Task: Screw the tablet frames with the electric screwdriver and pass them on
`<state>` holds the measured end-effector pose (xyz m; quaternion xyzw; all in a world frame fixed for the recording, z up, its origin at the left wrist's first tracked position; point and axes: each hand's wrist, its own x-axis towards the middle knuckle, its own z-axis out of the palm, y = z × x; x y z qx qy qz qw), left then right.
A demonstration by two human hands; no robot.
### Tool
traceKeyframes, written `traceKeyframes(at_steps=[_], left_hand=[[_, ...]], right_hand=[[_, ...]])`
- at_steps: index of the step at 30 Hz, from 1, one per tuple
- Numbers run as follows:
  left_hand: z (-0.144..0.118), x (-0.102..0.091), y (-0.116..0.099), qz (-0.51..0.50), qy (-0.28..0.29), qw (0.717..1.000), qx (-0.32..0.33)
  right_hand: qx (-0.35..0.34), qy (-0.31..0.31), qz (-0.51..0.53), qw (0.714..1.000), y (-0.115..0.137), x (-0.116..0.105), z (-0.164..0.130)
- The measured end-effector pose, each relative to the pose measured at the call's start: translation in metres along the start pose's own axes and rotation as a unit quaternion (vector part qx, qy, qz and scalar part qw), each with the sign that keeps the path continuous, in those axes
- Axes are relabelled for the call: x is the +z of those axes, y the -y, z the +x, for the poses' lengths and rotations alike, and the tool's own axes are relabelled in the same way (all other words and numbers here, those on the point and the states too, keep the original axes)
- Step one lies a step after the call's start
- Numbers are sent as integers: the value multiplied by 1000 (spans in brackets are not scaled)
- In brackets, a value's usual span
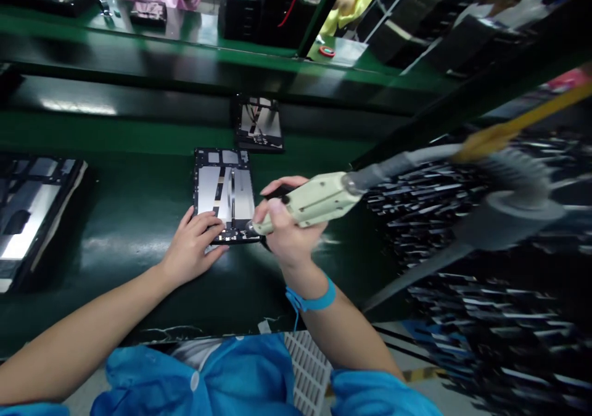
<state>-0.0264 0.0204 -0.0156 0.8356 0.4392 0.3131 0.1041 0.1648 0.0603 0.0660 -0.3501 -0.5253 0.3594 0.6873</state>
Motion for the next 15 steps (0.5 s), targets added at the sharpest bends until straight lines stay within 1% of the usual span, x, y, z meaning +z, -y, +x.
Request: traceKeyframes(at_steps=[2,4,8,15], left_hand=[[0,0,0,-3,2,1000,-4],[0,0,0,-5,1,1000,-4],[0,1,0,-7,-2,1000,3],[2,0,-1,-9,4,1000,-3]], right_hand=[[29,47,-1,998,0,13,-12],[50,65,-11,997,-4,21,-19],[70,76,-8,995,-12,24,-23],[60,80,11,995,-16,26,-25]])
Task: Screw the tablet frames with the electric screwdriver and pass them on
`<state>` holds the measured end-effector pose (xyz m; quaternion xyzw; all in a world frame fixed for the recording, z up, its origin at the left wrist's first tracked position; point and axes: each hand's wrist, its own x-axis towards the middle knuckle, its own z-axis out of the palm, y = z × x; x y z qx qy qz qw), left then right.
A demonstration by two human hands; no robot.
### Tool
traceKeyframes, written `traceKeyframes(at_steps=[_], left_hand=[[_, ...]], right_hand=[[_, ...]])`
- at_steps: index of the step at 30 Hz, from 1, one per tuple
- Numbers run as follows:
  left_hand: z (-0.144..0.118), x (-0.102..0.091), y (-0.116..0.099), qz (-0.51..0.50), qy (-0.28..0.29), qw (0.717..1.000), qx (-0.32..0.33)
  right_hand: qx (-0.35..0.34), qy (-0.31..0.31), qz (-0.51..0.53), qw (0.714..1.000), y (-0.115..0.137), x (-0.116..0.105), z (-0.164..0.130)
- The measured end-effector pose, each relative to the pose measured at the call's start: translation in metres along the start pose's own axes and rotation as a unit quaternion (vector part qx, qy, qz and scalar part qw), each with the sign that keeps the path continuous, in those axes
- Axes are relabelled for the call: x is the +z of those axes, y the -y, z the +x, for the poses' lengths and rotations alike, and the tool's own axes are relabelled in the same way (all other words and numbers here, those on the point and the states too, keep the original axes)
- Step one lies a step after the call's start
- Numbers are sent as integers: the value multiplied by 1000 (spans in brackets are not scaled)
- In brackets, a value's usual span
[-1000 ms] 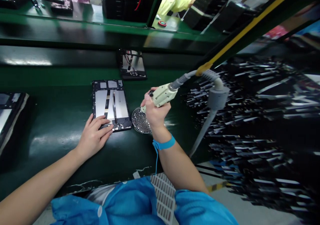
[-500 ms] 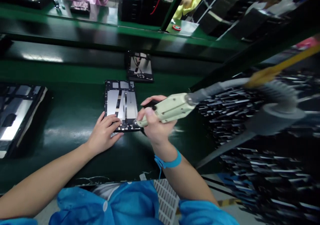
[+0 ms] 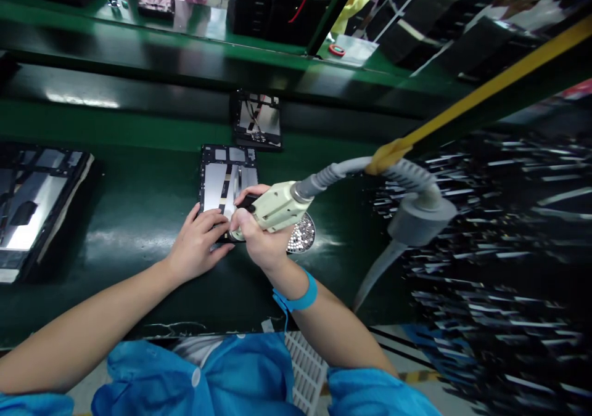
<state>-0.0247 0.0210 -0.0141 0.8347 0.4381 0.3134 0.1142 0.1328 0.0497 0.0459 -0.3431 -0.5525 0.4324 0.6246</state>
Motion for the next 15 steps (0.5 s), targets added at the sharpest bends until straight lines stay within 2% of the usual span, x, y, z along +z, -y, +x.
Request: traceKeyframes(at_steps=[8,12,15], left_hand=[[-3,1,2,11,-13,1000,13],[1,-2,6,59,-23,998,1],[7,-7,4,107,3,994,5]], right_hand=[[18,23,-37,999,-4,0,-5],[9,17,-45,999,-10,1,-6],[19,38,-28,999,-9,3,-2]])
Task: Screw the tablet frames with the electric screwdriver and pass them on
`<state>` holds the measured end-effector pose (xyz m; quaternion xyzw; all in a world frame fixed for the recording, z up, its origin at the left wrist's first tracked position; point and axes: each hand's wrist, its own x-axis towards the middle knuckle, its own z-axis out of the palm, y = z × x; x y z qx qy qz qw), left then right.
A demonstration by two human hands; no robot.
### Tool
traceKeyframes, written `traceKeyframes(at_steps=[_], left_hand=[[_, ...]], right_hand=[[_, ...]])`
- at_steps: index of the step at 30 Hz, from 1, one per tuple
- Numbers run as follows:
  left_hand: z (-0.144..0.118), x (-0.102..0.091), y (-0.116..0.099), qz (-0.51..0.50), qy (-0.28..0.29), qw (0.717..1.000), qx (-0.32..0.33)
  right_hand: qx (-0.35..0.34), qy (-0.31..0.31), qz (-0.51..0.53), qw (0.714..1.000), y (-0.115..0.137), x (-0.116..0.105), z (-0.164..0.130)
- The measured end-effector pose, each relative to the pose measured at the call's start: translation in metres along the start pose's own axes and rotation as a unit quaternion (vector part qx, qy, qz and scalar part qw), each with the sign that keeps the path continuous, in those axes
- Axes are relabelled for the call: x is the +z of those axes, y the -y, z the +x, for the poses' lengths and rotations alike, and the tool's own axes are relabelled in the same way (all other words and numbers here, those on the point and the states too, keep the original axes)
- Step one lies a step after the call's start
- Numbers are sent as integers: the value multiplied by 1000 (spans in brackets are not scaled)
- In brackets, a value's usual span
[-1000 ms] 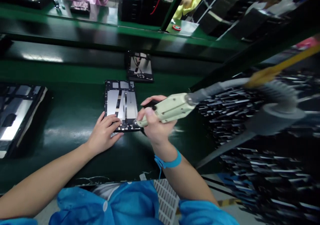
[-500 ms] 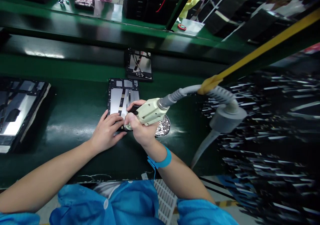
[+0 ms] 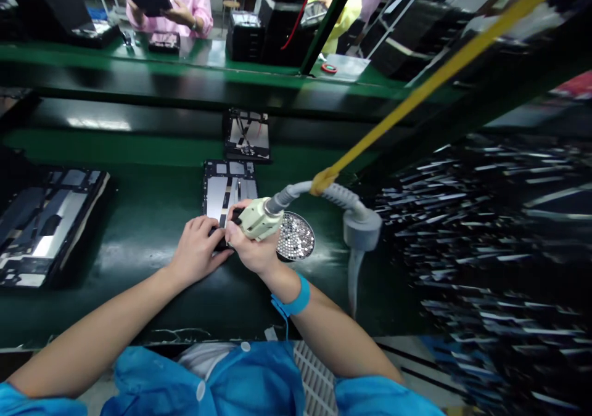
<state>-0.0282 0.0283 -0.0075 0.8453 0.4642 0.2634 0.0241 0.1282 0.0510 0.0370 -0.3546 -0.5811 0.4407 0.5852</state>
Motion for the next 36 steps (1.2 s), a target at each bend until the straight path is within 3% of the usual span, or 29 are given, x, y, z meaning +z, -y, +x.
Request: traceKeyframes(at_steps=[3,6,8,11,15,18,25,30,33,36], left_hand=[[-5,-10,-8,45,46,998,12],[-28,-24,-9,79,62,995,-22],[-46,-34,5,90,49,994,-48],[-51,-49,53,112,23,990,-83],[-2,-56,130,169,-29,964,-203],[49,-47,162,179,-67,950,-246],[154,7,168,80,1,954,-288],[227,39,178,4,38,909,-415],[248,43,185,-32,39,882,-469],[250,40,187,-75,23,871,-485]], right_hand=[[13,15,46,999,11,-6,5],[-16,0,80,997,26,-29,8],[-50,-27,80,995,32,-49,11],[-79,-79,56,992,29,-76,18],[-72,-118,39,990,17,-87,27],[-55,-115,22,992,14,-88,27],[-33,-112,-25,993,16,-97,18],[-41,-97,-55,993,5,-102,12],[-51,-102,-67,991,1,-105,11],[-63,-119,-71,988,1,-107,12]])
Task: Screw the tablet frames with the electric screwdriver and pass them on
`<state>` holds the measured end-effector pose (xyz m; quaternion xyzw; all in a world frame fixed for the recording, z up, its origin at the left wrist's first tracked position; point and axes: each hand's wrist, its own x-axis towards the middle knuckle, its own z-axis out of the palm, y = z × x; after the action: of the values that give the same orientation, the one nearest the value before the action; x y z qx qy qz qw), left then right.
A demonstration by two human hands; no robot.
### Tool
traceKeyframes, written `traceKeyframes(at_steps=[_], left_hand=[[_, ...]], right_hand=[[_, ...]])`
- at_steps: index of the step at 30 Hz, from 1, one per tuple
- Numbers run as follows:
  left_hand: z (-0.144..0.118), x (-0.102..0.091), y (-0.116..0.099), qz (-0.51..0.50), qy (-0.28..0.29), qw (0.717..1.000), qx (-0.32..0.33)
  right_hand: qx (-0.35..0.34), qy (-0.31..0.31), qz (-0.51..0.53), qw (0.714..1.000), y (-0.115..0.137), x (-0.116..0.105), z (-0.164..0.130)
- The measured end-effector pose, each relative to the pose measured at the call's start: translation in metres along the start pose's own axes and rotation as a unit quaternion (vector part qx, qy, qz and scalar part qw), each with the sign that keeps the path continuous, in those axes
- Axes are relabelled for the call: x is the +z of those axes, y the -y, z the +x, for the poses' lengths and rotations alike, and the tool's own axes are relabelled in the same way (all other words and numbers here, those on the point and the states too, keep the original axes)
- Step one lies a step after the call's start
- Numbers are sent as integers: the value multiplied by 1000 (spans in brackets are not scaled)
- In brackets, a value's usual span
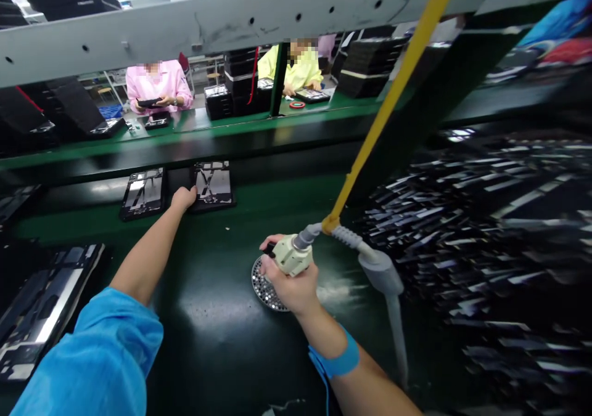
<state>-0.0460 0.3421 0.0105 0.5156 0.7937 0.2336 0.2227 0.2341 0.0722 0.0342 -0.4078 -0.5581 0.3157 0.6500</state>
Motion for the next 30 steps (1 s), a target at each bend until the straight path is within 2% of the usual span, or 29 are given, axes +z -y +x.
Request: traceKeyframes(at_steps=[5,9,11,14,18,21,23,25,28,30], left_hand=[[-16,-17,-1,-117,-6,993,-2],[-48,-41,1,-228,-14,974,-2],[-77,-53,12,-280,-7,960,-6],[-138,-64,41,-347,19,938,-20],[-230,-64,89,-401,64,912,-55],[-284,-60,116,-451,99,882,-99],[-309,-58,128,-482,118,860,-119],[-325,-58,135,-491,135,852,-119],[-337,-59,141,-472,156,864,-86],[-340,-61,144,-430,166,887,-38]], right_hand=[[-11,-12,-3,1000,3,-1,4],[-19,-29,-6,999,5,-1,7],[-22,-37,-3,999,7,0,9],[-22,-42,7,999,8,1,10],[-9,-42,13,999,8,5,10],[1,-47,19,999,6,8,10],[4,-52,27,998,4,10,11],[4,-55,35,998,3,12,11],[1,-52,36,998,3,13,10],[-2,-47,31,998,4,13,9]])
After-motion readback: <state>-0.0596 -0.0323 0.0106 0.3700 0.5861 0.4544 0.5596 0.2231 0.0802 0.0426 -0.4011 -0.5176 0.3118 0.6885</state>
